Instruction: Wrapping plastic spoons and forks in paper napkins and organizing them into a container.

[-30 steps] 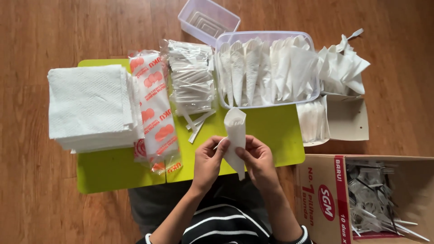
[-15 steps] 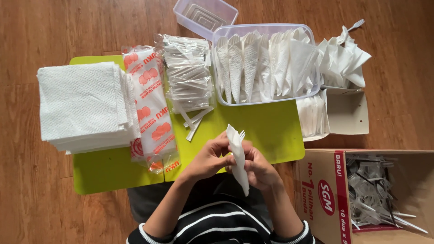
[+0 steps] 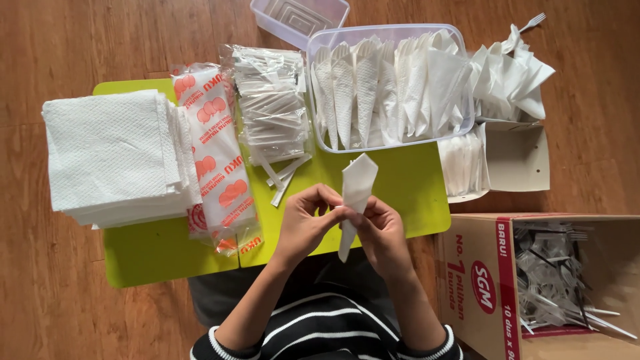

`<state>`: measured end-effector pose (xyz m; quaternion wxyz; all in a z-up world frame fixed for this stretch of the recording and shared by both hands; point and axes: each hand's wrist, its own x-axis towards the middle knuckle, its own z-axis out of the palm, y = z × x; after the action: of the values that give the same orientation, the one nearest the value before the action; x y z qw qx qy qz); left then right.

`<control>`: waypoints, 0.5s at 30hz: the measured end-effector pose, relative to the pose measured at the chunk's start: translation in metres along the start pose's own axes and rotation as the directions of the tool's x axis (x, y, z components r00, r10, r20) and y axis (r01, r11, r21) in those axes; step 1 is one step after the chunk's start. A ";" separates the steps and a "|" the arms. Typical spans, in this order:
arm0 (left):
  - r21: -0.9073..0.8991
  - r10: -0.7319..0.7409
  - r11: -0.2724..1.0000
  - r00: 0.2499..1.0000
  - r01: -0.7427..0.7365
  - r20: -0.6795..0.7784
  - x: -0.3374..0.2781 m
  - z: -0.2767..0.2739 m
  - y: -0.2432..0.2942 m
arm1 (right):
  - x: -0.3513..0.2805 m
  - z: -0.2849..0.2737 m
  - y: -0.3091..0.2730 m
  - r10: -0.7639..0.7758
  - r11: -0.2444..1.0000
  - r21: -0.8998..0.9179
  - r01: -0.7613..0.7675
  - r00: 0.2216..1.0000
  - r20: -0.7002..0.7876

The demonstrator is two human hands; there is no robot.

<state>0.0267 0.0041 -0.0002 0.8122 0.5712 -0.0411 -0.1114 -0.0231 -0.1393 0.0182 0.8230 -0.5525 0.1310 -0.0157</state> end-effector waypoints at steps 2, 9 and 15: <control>-0.034 0.025 0.999 0.998 -0.023 0.057 0.000 0.001 0.004 | 0.001 -0.011 0.002 0.060 0.992 0.105 -0.065 0.997 0.047; -0.147 0.041 0.989 0.928 0.015 0.370 -0.002 0.008 0.038 | -0.006 -0.037 0.025 0.301 0.839 0.335 -0.430 0.878 0.372; 0.198 0.084 0.974 0.987 -0.111 0.141 0.011 -0.005 0.003 | 0.006 -0.019 0.004 0.003 0.999 -0.036 -0.002 0.999 0.032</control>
<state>0.0391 0.0070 0.0005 0.7490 0.6405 -0.1337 -0.1040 -0.0217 -0.1559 0.0069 0.8148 -0.5674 0.1188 -0.0036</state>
